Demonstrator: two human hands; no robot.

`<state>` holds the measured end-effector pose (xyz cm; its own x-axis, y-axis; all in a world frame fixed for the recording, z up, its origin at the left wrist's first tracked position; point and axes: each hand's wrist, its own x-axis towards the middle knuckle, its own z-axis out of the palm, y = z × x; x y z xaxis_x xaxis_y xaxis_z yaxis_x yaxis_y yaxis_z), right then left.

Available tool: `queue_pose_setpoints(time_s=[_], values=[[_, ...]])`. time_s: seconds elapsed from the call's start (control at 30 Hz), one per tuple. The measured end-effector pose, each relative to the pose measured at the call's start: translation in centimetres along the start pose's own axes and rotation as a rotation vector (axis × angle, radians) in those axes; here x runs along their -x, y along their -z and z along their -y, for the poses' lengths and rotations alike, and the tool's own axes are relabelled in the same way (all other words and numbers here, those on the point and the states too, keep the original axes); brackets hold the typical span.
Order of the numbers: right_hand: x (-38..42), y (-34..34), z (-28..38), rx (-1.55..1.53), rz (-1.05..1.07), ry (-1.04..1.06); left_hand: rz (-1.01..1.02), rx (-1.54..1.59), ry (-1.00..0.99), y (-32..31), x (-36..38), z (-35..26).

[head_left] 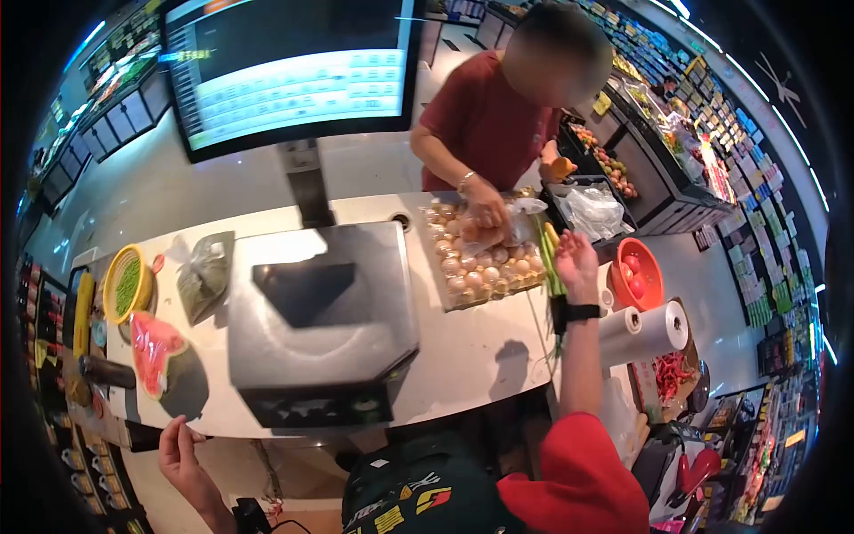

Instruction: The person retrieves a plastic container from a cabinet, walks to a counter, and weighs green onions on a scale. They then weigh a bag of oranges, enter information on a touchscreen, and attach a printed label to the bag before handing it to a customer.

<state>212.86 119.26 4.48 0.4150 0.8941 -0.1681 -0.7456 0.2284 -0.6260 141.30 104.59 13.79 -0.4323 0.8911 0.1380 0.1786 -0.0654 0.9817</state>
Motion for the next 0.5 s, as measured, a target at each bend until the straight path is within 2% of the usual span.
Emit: queue_pose_setpoints(time_s=[0.07,0.17,0.2,0.27,0.3,0.37,0.4,0.43,0.5], values=[[1.7,0.8,0.4,0.158,-0.033,0.225,-0.071,-0.097,-0.041,5.2,0.6,1.0],[7.3,-2.4,2.2,0.374,0.195,0.283,-0.217,-0.009,-0.053,11.5,1.7,1.8],[9.7,-4.4,2.7,0.461,0.274,0.313,-0.316,0.036,0.008,13.6,2.3,2.2],[17.3,-12.3,-1.9,0.464,0.298,0.291,-0.434,0.031,0.076,17.7,3.0,3.6],[19.1,-13.6,-3.9,0.424,0.465,0.192,-0.515,0.056,0.071,19.3,3.3,4.1],[22.3,-15.1,-10.0,0.870,0.571,0.430,-0.561,0.080,0.094,22.8,4.3,4.3],[24.4,-17.5,-14.0,0.900,0.556,0.431,-0.576,0.096,0.070,24.5,4.4,4.5],[26.6,-20.4,-18.9,0.833,0.559,0.336,-0.538,0.058,0.002,26.5,4.8,5.0],[31.1,-25.4,-27.4,0.540,0.574,0.001,-0.687,0.120,0.015,29.9,5.0,5.9]])
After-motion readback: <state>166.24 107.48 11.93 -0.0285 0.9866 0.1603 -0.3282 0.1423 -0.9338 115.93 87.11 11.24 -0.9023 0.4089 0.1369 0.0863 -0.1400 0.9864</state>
